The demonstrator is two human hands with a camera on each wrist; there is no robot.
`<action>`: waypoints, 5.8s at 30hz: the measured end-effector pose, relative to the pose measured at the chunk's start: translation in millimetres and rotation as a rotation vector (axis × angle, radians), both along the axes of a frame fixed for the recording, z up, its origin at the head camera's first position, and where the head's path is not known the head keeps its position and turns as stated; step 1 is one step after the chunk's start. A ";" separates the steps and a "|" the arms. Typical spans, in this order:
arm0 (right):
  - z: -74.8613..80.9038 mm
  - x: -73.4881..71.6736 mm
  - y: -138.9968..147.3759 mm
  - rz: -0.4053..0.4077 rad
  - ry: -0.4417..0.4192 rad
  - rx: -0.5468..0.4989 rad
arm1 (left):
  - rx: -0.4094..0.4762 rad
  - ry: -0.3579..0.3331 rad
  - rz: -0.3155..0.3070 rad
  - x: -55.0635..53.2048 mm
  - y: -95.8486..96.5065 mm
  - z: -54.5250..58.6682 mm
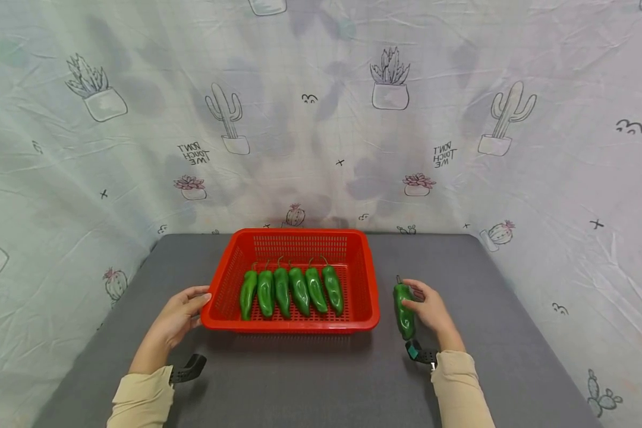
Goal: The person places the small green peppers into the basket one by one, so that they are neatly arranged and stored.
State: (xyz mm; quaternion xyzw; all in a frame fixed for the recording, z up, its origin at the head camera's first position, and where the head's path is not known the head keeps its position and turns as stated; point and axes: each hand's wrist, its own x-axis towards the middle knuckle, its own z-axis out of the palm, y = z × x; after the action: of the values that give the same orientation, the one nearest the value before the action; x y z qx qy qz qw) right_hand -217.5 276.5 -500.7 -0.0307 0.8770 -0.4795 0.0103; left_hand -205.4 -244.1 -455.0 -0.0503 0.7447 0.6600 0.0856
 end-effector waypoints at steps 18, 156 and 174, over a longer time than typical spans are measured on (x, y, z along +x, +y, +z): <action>-8.6 -1.8 -6.0 0.082 -0.105 -0.043 | -0.008 0.006 -0.001 0.7 0.7 -2.0; 70.4 -9.2 -64.3 -0.291 0.330 -0.353 | -0.099 0.035 -0.037 -6.8 -1.9 3.1; 34.3 18.3 -54.0 -0.192 0.349 0.049 | -0.105 0.087 0.002 -12.0 7.4 2.9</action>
State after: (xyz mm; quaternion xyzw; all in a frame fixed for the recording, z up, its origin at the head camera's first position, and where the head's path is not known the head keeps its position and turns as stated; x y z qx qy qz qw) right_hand -199.2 222.5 -466.3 -0.0294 0.8758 -0.4440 -0.1869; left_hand -217.4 -236.7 -452.1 -0.0268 0.7812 0.6217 0.0495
